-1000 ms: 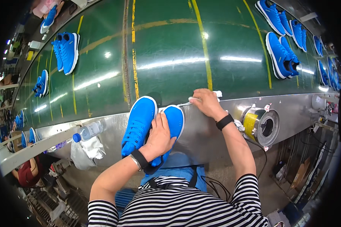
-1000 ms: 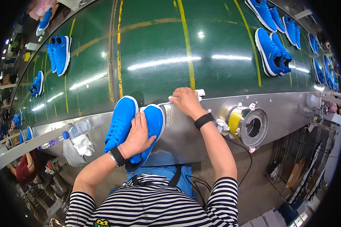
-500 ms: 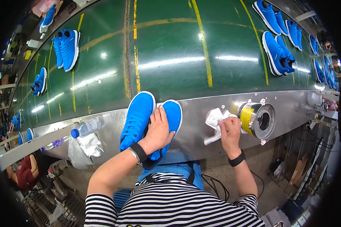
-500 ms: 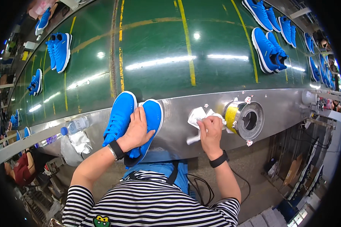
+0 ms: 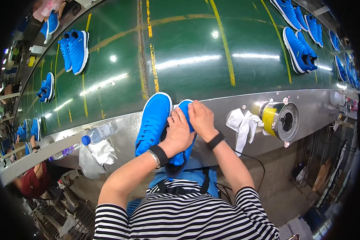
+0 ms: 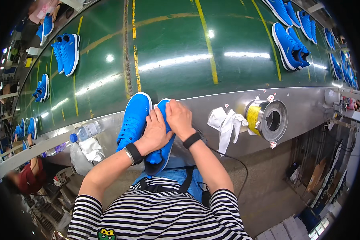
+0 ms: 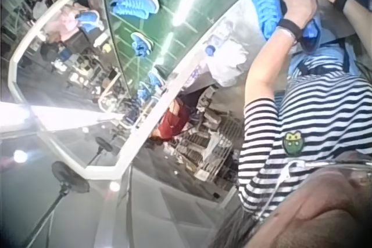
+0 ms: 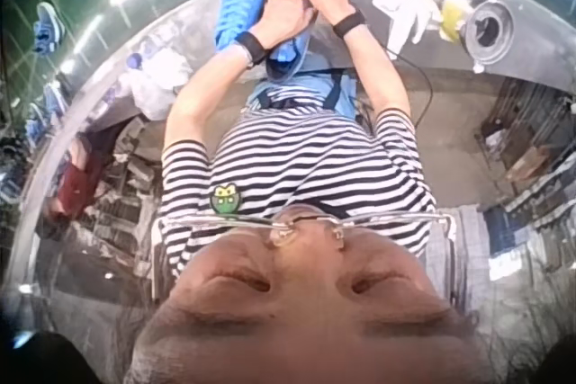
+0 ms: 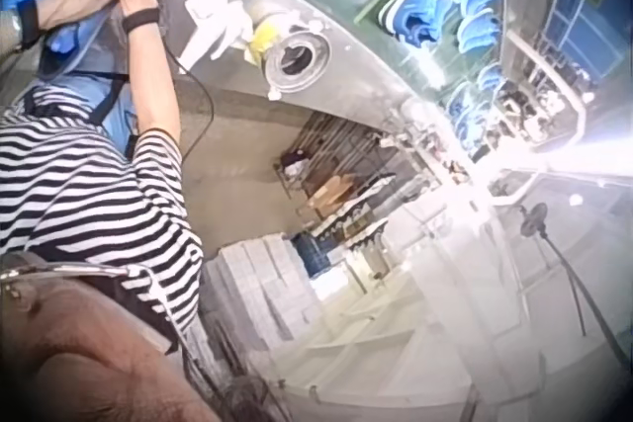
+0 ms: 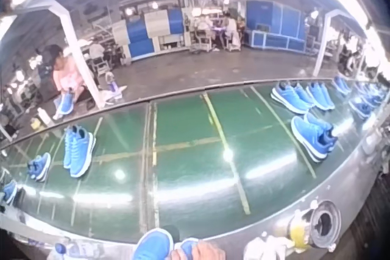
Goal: The person wipes the white soles and blue uppers of blue sneakers with a white cloth on a factory assembly line. They handle multiple pairs, rotate the shoes to access different sides, and place cleaned pairs back on the conveyor belt.
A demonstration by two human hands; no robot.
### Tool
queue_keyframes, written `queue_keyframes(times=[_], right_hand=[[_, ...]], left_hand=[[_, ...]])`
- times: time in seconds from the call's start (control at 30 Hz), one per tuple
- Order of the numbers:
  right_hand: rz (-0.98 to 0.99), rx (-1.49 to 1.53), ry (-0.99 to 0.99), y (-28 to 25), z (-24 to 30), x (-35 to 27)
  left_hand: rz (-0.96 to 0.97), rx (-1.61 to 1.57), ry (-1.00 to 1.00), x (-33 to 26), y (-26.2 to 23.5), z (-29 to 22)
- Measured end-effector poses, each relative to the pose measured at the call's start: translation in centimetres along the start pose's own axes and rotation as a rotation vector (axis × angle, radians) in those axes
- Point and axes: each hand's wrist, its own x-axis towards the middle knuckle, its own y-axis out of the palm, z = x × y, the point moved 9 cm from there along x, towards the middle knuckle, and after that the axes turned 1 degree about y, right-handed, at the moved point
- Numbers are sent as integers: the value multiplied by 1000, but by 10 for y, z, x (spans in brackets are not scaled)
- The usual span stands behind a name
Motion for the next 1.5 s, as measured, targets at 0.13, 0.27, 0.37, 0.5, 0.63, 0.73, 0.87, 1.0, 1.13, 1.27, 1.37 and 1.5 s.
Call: queue_keyframes(times=[0.13,0.27,0.37,0.5,0.63,0.73,0.87,1.0,1.13,1.27,1.37,1.5], right_hand=[[312,-43,-13,5,-7,-17],[123,-42,-17,3,0,-4],[174,-15,7,5,-3,-4],[287,-9,-34,5,-6,-11],[204,-25,-68,6,4,6],[268,-67,-97,2,4,2],[191,-100,-122,-2,2,-7],[0,-57,-122,-4,9,-6],[182,-5,-102,-4,1,-12],[175,-20,-177,-4,1,-12],[26,0,-219,-3,11,2],[113,40,-222,-4,7,-5]], left_hand=[[-18,-25,-7,-3,-3,2],[-17,-45,-17,-3,-5,0],[0,-59,-19,-2,-4,1],[5,-44,-8,-2,-5,0],[7,-63,8,-2,-6,0],[21,-75,-9,-4,-10,-1],[50,-72,-37,-4,-8,-1],[50,-69,-55,-3,-8,-2],[53,-78,-65,-7,-9,1],[45,-87,-47,-6,-10,-1],[36,-114,-50,-2,-11,-2],[34,-97,-38,-5,-10,0]])
